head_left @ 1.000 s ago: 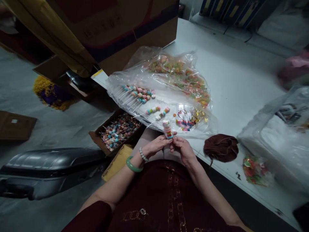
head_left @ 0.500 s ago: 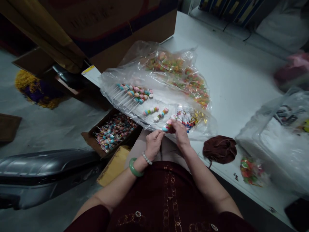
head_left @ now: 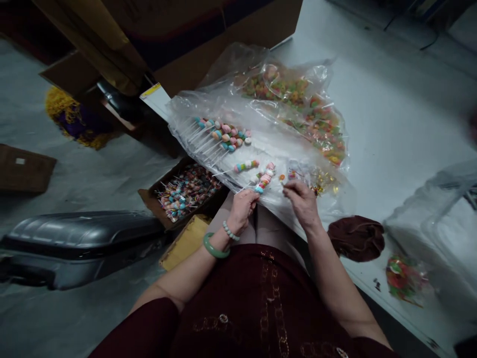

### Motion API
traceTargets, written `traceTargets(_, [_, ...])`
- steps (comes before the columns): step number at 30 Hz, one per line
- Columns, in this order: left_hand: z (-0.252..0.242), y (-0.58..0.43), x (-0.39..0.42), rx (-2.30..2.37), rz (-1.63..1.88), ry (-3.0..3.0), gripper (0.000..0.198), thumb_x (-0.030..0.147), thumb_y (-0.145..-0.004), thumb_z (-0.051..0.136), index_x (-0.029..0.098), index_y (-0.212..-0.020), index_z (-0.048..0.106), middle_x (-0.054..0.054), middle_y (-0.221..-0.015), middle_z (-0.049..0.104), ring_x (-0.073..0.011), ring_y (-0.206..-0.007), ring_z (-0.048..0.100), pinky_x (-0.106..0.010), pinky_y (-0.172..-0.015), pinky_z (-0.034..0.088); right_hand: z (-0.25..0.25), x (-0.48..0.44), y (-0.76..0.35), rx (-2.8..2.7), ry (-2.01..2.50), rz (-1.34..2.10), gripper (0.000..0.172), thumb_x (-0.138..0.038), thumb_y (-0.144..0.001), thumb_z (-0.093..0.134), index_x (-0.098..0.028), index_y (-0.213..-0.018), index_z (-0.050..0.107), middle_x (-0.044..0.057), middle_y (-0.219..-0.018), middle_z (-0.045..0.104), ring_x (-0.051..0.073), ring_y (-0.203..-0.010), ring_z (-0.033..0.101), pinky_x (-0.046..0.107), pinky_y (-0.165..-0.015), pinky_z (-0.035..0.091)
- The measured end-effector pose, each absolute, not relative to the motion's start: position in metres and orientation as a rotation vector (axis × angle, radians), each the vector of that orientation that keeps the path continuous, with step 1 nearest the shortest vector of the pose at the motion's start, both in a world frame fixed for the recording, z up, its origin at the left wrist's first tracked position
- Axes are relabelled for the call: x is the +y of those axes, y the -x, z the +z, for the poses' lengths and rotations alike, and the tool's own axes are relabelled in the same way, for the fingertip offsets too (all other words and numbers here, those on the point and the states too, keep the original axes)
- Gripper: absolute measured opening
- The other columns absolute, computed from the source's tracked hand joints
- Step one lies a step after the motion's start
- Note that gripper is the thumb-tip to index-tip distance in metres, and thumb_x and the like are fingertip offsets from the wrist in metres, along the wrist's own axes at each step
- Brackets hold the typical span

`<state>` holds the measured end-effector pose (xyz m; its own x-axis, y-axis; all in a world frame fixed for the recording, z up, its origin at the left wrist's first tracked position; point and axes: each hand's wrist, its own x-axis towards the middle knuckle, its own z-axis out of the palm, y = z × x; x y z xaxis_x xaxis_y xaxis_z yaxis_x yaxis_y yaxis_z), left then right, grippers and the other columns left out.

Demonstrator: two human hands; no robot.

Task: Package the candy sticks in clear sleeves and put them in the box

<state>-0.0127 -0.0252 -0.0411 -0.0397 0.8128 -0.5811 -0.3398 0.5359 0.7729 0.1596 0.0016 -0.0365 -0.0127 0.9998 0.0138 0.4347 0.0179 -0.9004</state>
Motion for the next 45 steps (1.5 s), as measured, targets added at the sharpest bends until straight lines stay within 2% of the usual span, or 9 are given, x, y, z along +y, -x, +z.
traceTargets(2, [-0.039,0.008,-0.025,1.255,0.960,-0.469,0.027,0.033,-0.069,0.070,0.016,-0.058,0.053,0.007,-0.043,0.040,-0.0019,-0.032,0.026,-0.019,-0.036,0.012,-0.028,-0.014,-0.145,-1.512,1.343,1.145,0.015,-0.026,-0.078,0.057,-0.022,-0.082,0.071,0.003,-0.082,0.069,0.020,-0.082,0.063,0.032,-0.079,0.047])
traceTargets(9, [-0.036,-0.003,-0.031,1.128,0.879,-0.557,0.035,0.043,-0.064,0.078,0.014,-0.066,0.058,0.005,-0.047,0.047,-0.0032,-0.036,0.033,-0.019,-0.038,0.019,-0.037,-0.026,-0.133,-1.500,1.479,1.009,0.017,-0.024,-0.077,0.054,-0.024,-0.076,0.071,0.001,-0.080,0.071,0.019,-0.080,0.063,0.031,-0.077,0.047])
traceTargets(15, [-0.038,-0.008,-0.035,1.117,0.915,-0.628,0.040,0.049,-0.064,0.078,0.014,-0.065,0.058,0.005,-0.049,0.045,-0.0038,-0.041,0.032,-0.021,-0.042,0.019,-0.032,-0.037,-0.138,-1.854,1.641,0.532,0.021,-0.016,-0.082,0.047,-0.022,-0.080,0.067,0.004,-0.081,0.068,0.020,-0.081,0.060,0.031,-0.076,0.041])
traceTargets(20, [-0.042,-0.013,-0.035,1.107,0.948,-0.691,0.042,0.050,-0.064,0.076,0.015,-0.060,0.054,0.005,-0.051,0.041,-0.0055,-0.049,0.032,-0.021,-0.046,0.022,-0.029,-0.043,-0.135,-2.101,1.732,0.091,0.017,-0.012,-0.082,0.048,-0.020,-0.078,0.063,0.006,-0.077,0.064,0.021,-0.078,0.054,0.032,-0.075,0.034])
traceTargets(25, [-0.045,-0.015,-0.033,1.116,1.018,-0.765,0.044,0.051,-0.066,0.074,0.015,-0.058,0.050,0.005,-0.057,0.042,-0.0072,-0.058,0.034,-0.021,-0.052,0.027,-0.028,-0.044,-0.127,-2.143,1.771,-0.054,0.013,-0.013,-0.082,0.049,-0.019,-0.076,0.060,0.007,-0.073,0.062,0.022,-0.073,0.051,0.033,-0.070,0.031])
traceTargets(30, [-0.048,-0.011,-0.030,1.208,1.004,-0.793,0.039,0.047,-0.075,0.067,0.016,-0.059,0.050,0.004,-0.055,0.041,-0.0077,-0.056,0.036,-0.021,-0.051,0.028,-0.034,-0.041,-0.122,-2.048,1.694,0.208,0.020,-0.014,-0.089,0.045,-0.019,-0.080,0.061,0.006,-0.075,0.065,0.021,-0.075,0.056,0.031,-0.072,0.036])
traceTargets(35, [-0.054,-0.015,-0.030,1.260,1.006,-0.657,0.034,0.040,-0.077,0.064,0.017,-0.059,0.047,0.006,-0.051,0.040,-0.0055,-0.048,0.032,-0.020,-0.047,0.023,-0.039,-0.039,-0.122,-1.675,1.643,0.584,0.017,-0.021,-0.087,0.049,-0.021,-0.081,0.065,0.004,-0.083,0.069,0.019,-0.078,0.061,0.030,-0.074,0.043])
traceTargets(41, [-0.051,-0.016,-0.030,1.158,1.032,-0.570,0.034,0.042,-0.074,0.066,0.017,-0.062,0.046,0.008,-0.050,0.039,-0.0034,-0.044,0.028,-0.019,-0.044,0.018,-0.046,-0.033,-0.120,-1.098,1.605,1.054,0.016,-0.034,-0.074,0.065,-0.020,-0.072,0.060,-0.003,-0.063,0.058,0.013,-0.061,0.052,0.027,-0.063,0.042])
traceTargets(45, [-0.044,-0.008,-0.029,1.047,0.924,-0.512,0.031,0.042,-0.073,0.065,0.017,-0.064,0.049,0.008,-0.047,0.038,-0.0028,-0.039,0.024,-0.020,-0.040,0.013,-0.046,-0.030,-0.132,-0.827,1.370,1.444,0.029,-0.029,-0.062,0.076,-0.019,-0.085,0.060,-0.007,-0.060,0.054,0.010,-0.056,0.050,0.024,-0.058,0.042])
